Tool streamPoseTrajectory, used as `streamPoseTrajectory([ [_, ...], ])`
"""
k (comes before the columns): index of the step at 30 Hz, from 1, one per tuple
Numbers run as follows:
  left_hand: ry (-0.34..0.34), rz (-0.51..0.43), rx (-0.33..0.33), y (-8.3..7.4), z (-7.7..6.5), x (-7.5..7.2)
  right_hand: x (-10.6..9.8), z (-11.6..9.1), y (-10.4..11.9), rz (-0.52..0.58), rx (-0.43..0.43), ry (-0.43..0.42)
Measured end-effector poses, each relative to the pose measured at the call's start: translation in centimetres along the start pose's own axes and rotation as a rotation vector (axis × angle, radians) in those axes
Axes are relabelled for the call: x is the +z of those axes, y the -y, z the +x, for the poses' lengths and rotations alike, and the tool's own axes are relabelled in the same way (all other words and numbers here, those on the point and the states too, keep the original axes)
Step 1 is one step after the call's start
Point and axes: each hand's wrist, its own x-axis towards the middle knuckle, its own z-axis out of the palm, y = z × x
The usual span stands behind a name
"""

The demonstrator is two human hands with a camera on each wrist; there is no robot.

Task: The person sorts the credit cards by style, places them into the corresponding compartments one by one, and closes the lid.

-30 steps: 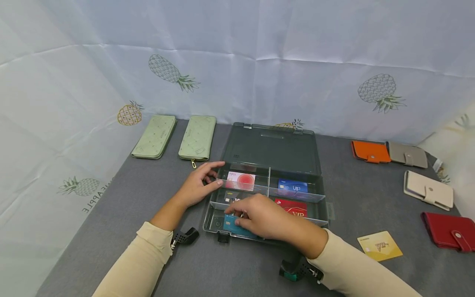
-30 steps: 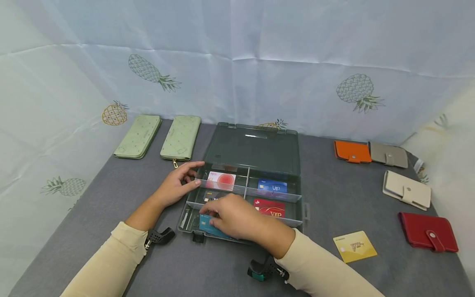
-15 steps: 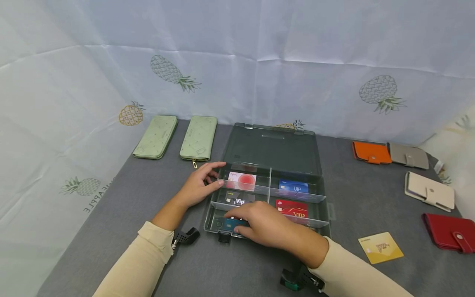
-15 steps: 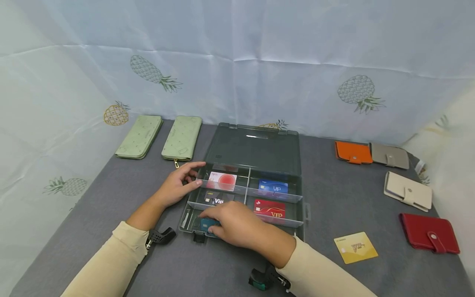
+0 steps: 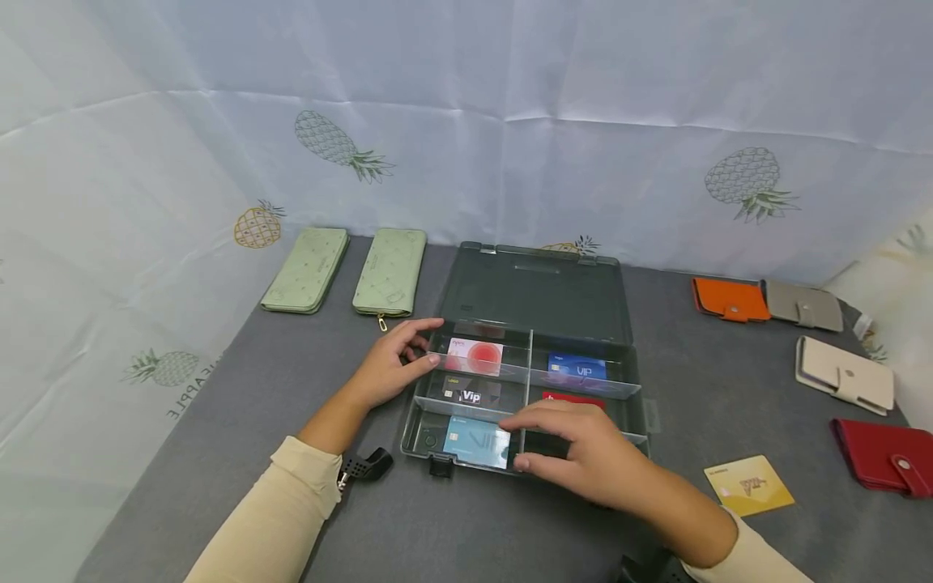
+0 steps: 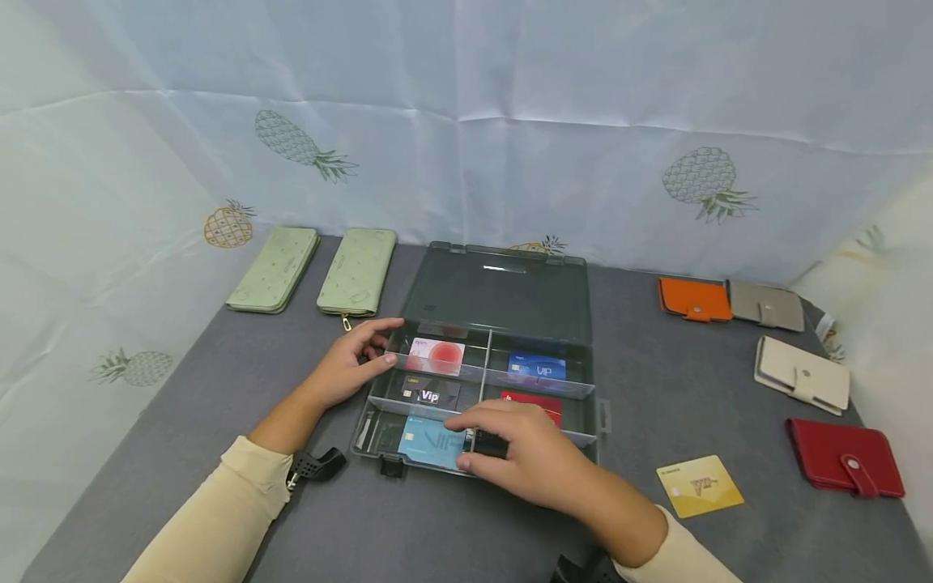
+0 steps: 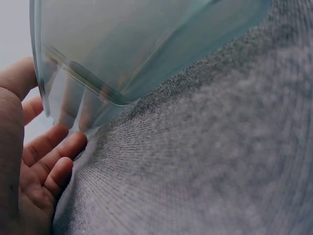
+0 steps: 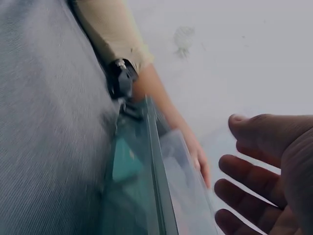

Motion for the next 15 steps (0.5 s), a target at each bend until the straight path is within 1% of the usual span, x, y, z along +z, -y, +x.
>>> streamPoseTrajectory([
  [3, -0.007, -0.001, -0.004, 0.1, -0.1, 0.0, -1.2, -1.8, -0.2, -0.033, 0.012, -0.059],
  [9, -0.011, 0.004, 0.003, 0.3, -0.1, 0.0, -3.5, -5.5, -0.8, -0.067, 0.079, -0.133],
  [12, -0.01, 0.007, 0.007, 0.2, -0.1, 0.0, -4.8, -7.4, -1.3, -0.115, 0.135, -0.166],
  [15, -0.01, 0.013, 0.016, 0.1, -0.1, 0.1, -6.3, -9.5, -2.0, -0.146, 0.239, -0.173],
])
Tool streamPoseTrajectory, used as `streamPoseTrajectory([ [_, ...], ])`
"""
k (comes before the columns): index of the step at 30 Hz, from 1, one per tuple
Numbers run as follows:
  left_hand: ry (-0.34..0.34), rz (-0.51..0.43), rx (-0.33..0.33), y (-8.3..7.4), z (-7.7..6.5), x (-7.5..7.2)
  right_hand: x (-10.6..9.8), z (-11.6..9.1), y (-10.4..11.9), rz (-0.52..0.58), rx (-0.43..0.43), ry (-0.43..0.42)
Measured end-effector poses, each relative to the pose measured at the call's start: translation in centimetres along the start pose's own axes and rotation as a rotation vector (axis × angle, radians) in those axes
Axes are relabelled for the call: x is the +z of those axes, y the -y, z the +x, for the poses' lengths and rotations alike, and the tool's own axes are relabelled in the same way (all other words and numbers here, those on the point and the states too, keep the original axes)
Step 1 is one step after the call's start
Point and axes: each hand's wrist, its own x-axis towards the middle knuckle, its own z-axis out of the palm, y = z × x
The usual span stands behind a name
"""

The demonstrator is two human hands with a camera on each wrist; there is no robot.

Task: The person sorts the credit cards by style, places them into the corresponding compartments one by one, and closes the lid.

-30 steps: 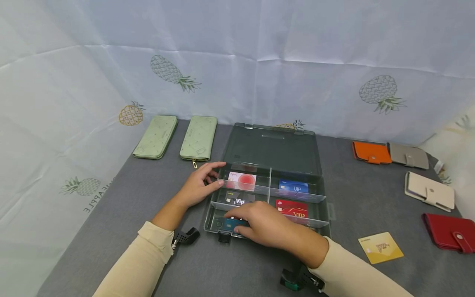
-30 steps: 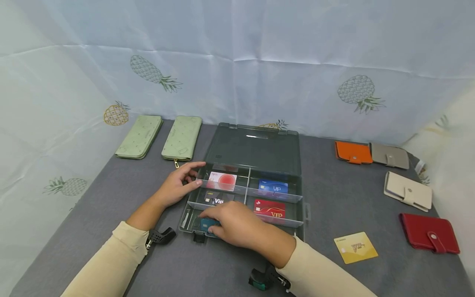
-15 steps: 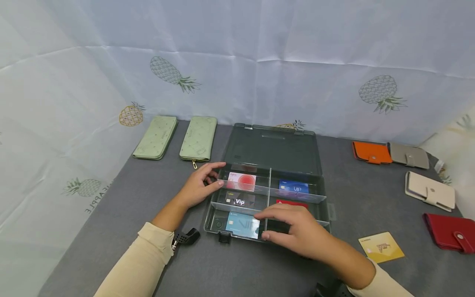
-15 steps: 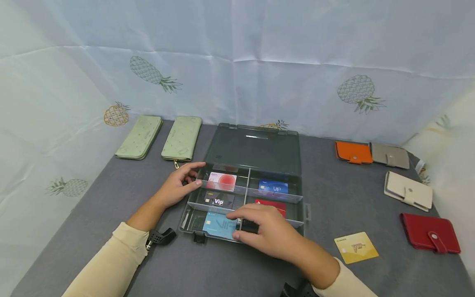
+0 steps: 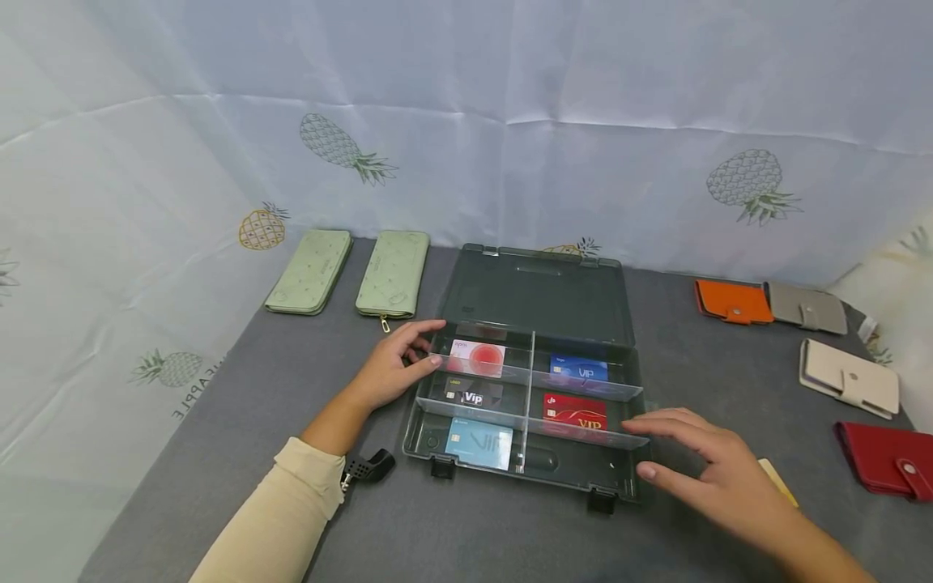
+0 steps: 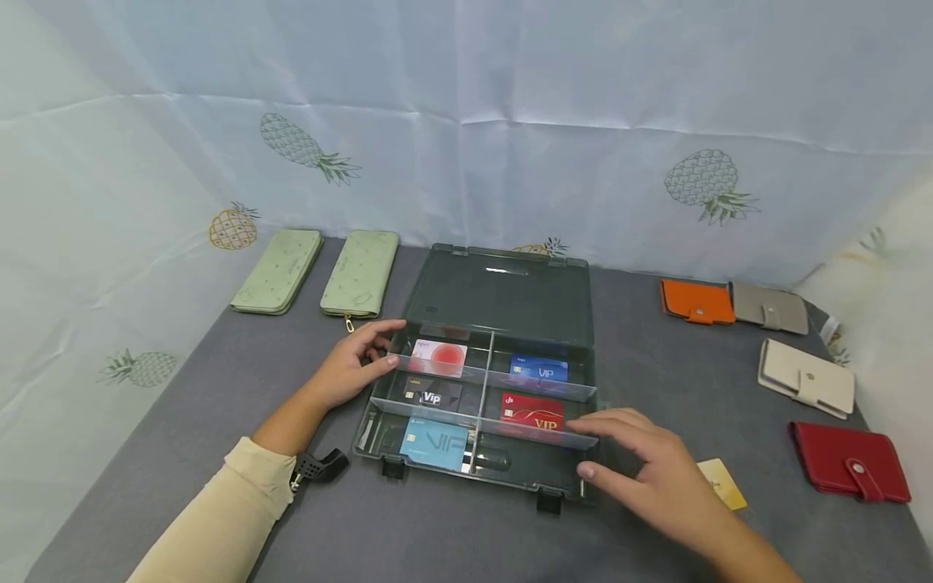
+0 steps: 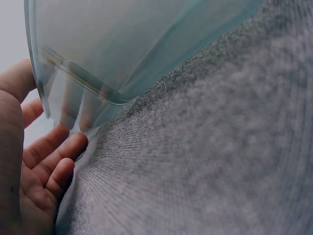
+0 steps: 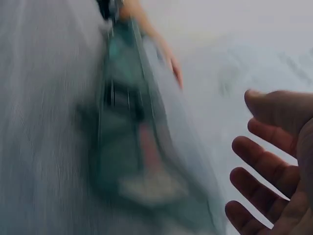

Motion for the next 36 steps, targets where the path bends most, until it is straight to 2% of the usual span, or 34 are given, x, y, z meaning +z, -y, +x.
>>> streamPoseTrajectory([
  [5, 0.001, 0.01, -0.005, 0.1, -0.1, 0.0, -3.0, -2.6, -3.3, -0.04, 0.192, 0.062],
  [8, 0.004, 0.01, -0.009, 0.2, -0.1, 0.0, -4.4, -4.2, -5.7, -0.121, 0.253, 0.09],
  [11, 0.003, 0.0, -0.005, 0.2, 0.0, 0.0, -5.4, -5.9, -7.9, -0.203, 0.264, 0.122],
  [17, 0.003, -0.013, -0.006, 0.2, 0.0, 0.1, -6.5, -8.5, -11.1, -0.376, 0.191, 0.241],
  [20, 0.003, -0.009, -0.006, 0.1, 0.0, 0.1, -6.6, -8.6, -11.7, -0.464, 0.15, 0.25],
  [25, -0.005, -0.002, -0.006, 0.1, -0.1, -0.1, -6.7, -7.8, -11.8, -0.497, 0.15, 0.266],
  [31, 0.0, -0.001, -0.006, -0.1, 0.0, -0.2, -6.7, -6.9, -11.6, -0.387, 0.172, 0.264],
  [36, 0.003, 0.0, -0.007, 0.0, 0.1, -0.1, -6.7, -6.0, -10.7, -0.339, 0.258, 0.272],
])
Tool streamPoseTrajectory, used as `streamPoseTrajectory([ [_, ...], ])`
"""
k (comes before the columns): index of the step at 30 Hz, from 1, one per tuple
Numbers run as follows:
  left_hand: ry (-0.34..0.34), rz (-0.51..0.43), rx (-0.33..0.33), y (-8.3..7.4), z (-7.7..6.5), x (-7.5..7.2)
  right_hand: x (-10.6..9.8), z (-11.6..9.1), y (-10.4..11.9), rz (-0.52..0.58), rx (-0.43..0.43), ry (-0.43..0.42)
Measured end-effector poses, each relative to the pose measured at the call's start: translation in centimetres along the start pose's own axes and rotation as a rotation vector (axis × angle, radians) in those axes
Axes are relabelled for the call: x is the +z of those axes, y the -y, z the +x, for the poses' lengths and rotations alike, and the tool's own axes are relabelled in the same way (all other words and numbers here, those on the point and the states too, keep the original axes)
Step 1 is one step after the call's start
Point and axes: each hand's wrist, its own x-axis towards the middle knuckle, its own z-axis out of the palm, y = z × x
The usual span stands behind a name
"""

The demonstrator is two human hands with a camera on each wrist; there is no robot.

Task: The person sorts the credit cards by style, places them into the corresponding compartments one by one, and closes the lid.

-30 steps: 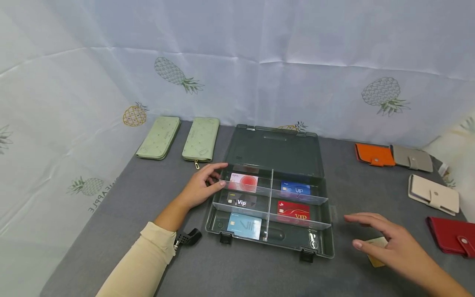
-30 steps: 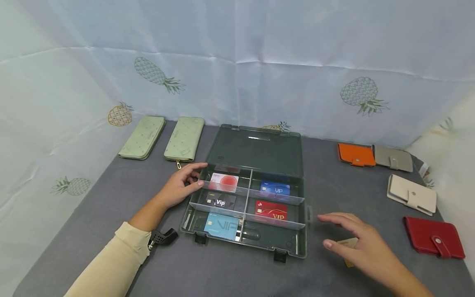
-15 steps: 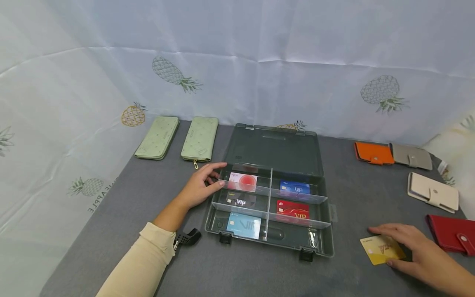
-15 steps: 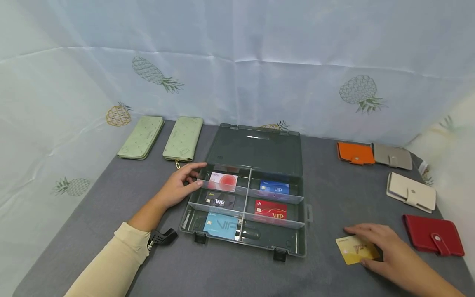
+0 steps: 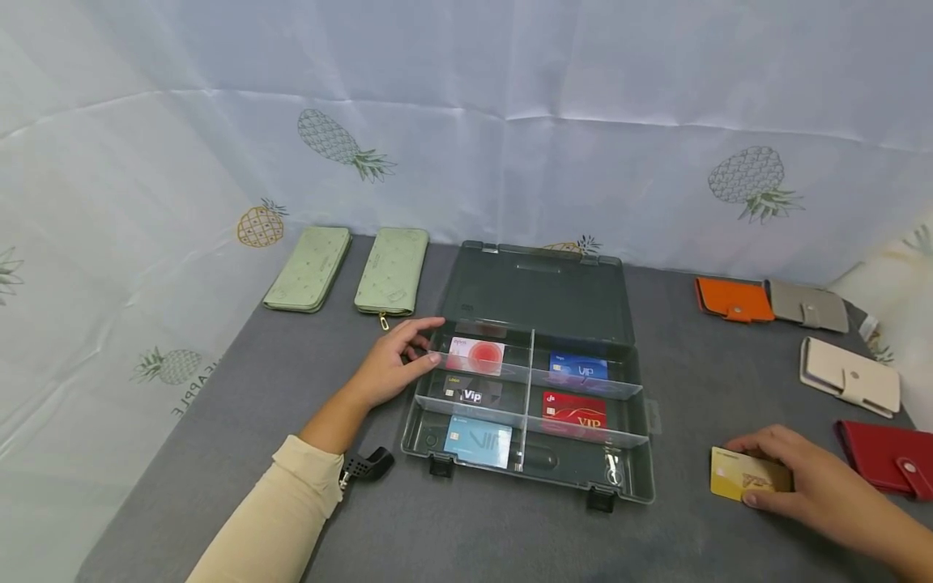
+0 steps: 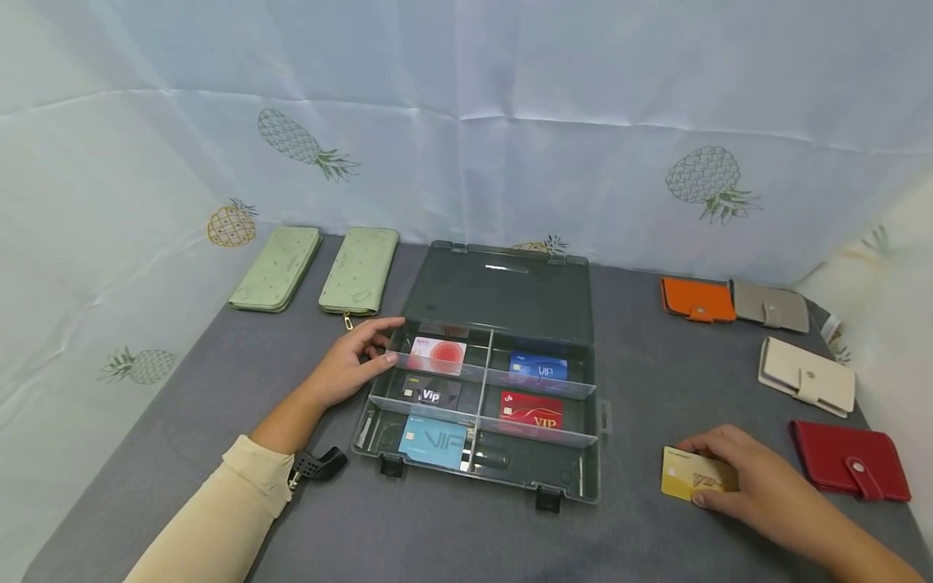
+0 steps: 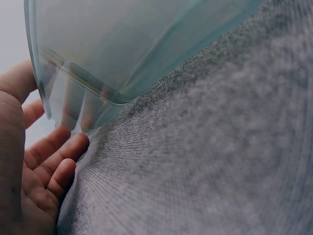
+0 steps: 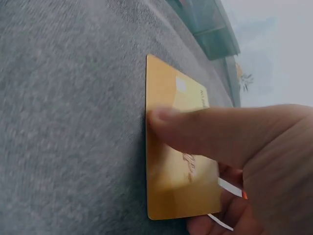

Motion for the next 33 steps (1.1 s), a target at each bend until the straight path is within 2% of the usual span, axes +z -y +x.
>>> streamPoseTrajectory([
  [6, -0.006, 0.0, -0.003, 0.0, 0.0, 0.0, -1.9, 1.4, 1.8, 0.088, 0.144, 0.14],
  [11, -0.006, 0.004, -0.008, 0.0, 0.0, 0.0, -3.2, 2.2, 3.3, 0.189, 0.162, 0.152],
  [16, -0.002, 0.003, -0.012, 0.0, 0.0, 0.1, -4.1, 3.1, 5.1, 0.267, 0.099, 0.13],
  [23, -0.004, -0.008, -0.013, 0.0, 0.0, 0.0, -4.9, 5.1, 7.7, 0.402, -0.067, 0.185],
  [28, 0.003, -0.002, -0.022, -0.1, 0.0, 0.0, -4.6, 6.9, 9.8, 0.523, -0.169, 0.255],
  [33, 0.007, -0.001, -0.017, -0.2, 0.0, 0.0, -3.6, 8.4, 11.8, 0.582, -0.246, 0.293],
])
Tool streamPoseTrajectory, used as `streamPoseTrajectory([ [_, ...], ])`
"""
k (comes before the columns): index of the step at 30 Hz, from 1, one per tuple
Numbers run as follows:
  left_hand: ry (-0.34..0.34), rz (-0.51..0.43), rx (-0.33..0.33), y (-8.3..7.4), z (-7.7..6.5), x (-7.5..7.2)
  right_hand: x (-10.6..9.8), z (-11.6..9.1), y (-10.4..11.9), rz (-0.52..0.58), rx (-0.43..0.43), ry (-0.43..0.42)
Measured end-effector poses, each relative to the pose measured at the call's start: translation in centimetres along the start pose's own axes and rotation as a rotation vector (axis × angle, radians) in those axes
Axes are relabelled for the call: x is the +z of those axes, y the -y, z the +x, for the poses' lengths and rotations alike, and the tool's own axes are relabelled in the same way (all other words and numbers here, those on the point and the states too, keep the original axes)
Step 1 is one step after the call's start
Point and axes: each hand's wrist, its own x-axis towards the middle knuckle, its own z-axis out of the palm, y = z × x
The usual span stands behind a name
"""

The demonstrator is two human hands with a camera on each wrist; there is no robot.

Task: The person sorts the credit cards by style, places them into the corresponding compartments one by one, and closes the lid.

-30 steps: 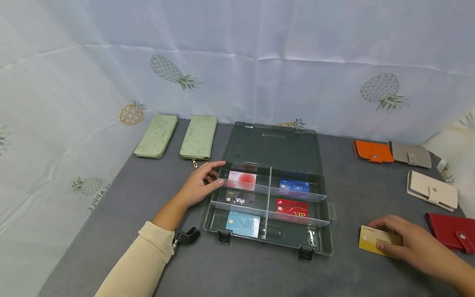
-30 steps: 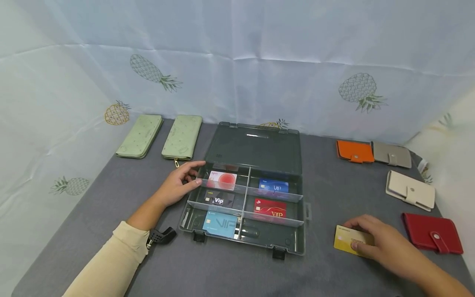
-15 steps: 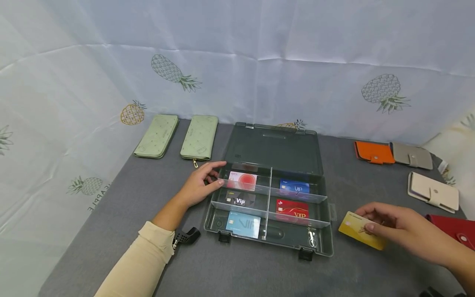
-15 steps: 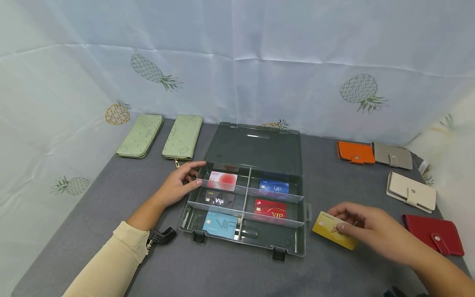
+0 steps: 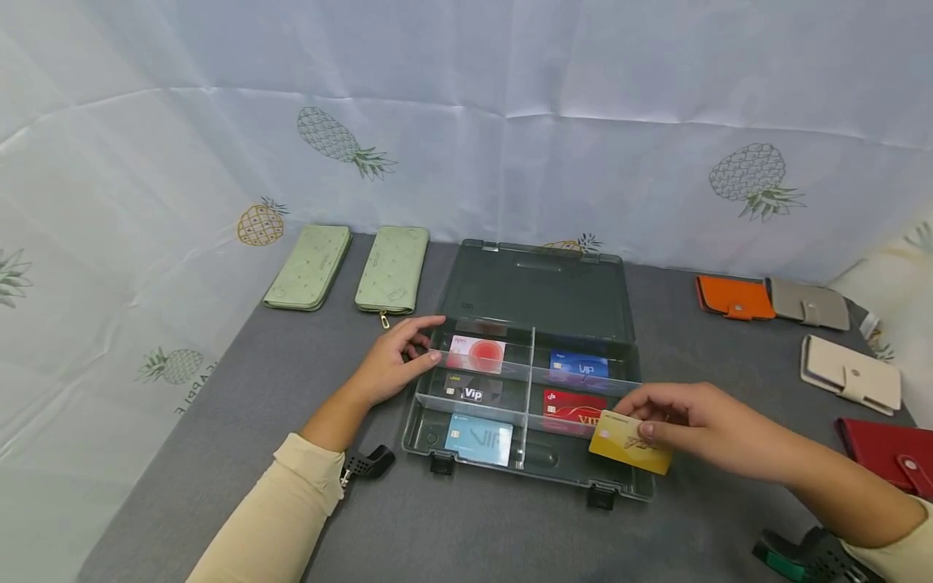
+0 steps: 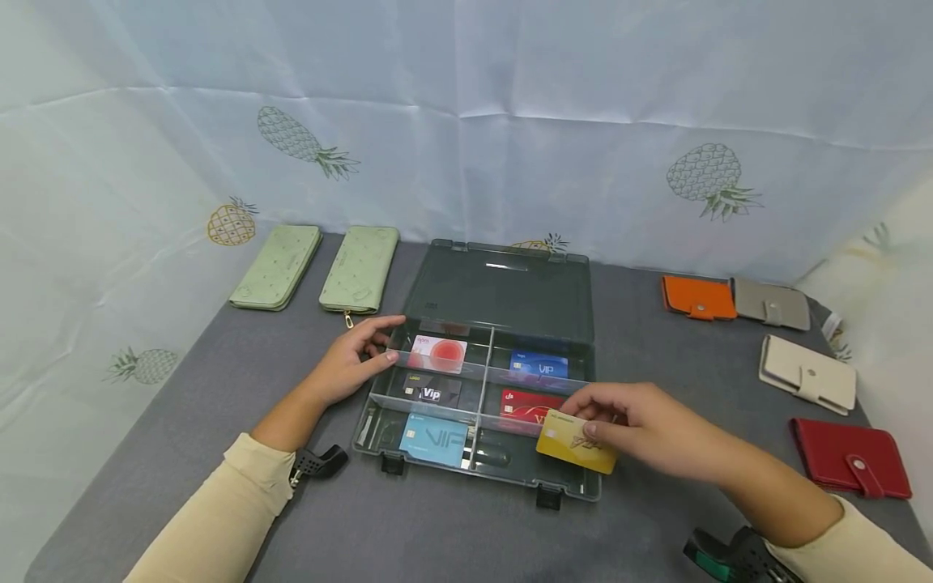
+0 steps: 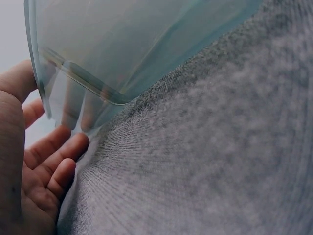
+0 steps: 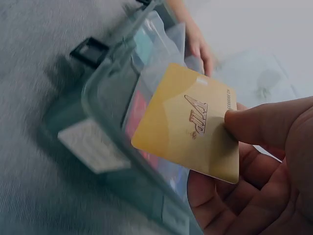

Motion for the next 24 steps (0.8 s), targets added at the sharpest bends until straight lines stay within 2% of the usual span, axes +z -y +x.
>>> streamPoseTrajectory([
  [4, -0.001, -0.004, 0.012, 0.1, 0.1, 0.1, 1.1, 1.3, 0.4, 0.022, -0.052, 0.026],
  [7, 0.001, -0.007, 0.015, 0.2, 0.1, 0.1, 1.9, 1.9, 0.6, 0.0, -0.062, 0.039],
  [14, -0.002, -0.01, 0.012, 0.2, 0.2, 0.0, 3.8, 2.6, 1.3, -0.221, -0.13, 0.017],
  [17, 0.0, -0.008, 0.007, 0.1, 0.1, 0.0, 4.6, 2.7, 1.2, -0.278, -0.147, 0.025],
  [24, -0.002, -0.002, 0.007, 0.0, -0.1, 0.0, 5.4, 2.8, 1.5, -0.36, -0.107, 0.027],
])
